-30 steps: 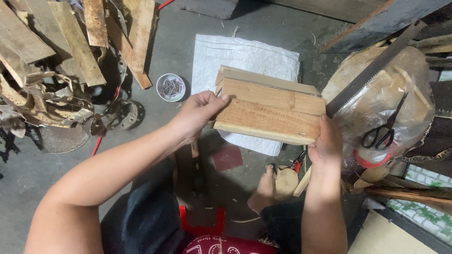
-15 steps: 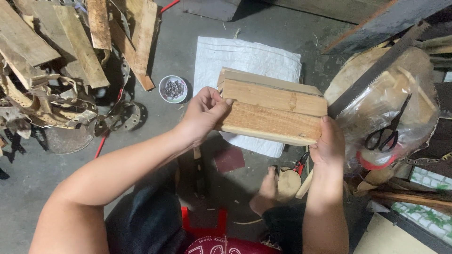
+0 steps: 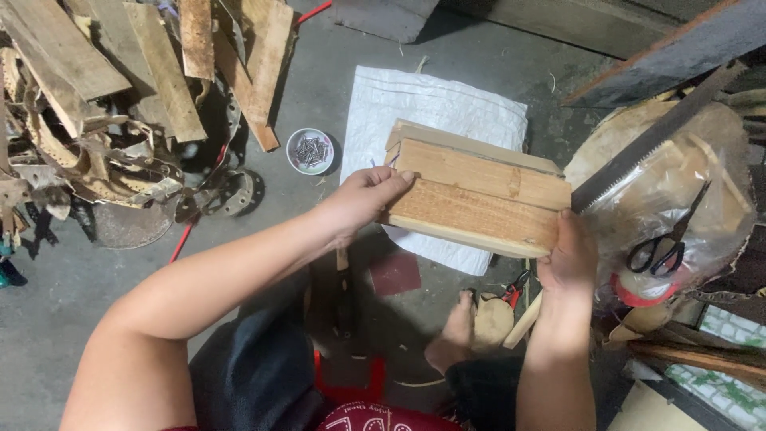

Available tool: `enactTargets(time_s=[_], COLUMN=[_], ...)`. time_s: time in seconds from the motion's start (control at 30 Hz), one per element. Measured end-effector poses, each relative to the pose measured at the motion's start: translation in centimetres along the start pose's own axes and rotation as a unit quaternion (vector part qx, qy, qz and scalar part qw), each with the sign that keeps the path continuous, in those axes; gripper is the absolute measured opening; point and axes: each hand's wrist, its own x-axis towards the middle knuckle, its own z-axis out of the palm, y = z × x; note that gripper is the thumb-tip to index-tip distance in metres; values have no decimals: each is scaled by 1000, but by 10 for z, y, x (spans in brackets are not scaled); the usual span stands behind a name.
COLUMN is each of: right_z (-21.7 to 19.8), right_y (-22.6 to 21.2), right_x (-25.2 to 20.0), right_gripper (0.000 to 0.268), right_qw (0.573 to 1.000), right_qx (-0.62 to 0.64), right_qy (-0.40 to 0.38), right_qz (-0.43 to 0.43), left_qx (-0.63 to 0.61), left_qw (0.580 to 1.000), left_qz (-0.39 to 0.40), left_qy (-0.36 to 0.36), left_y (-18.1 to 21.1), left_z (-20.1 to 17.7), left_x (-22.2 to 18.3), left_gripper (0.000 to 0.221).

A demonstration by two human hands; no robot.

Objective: The person assembles a traditional wooden drum shell by placing wooden slats together, binding them with wire, and then fits a round wooden panel and animal hide head over the frame, pressing and checking its alignment with their hands.

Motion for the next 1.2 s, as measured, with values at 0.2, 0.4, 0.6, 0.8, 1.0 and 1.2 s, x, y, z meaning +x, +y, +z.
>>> enactTargets(time_s=[0.2,0.4,0.6,0.8,1.0,1.2], right_z=[6,4,-35,-40,-31,-42], right_y=[-5,-3,28,21,19,28], right_x=[-11,-10,16,29,26,25], right_gripper=[31,31,39,45,44,42], right_qw=[997,992,986,985,988,983], right_qx=[-72,-119,-158,-41,-43,-174], right_qy=[25,42,-6,-140,-129,-42], right_qz=[-14,-11,-42,-87,-78,-40], left_qx=[-42,-24,46,20,14,14], left_qw=[999,996,988,990,992,993], left_qz=[31,65,84,83,77,89], left_qy=[-12,-62,-117,-112,-95,-70], left_y=[-31,-21,-17,15,-1,-7], left_z=[-6,-13,-22,-5,-6,-5], left_x=[20,11,9,-11,-3,4], left_gripper=[34,47,43,41,42,36])
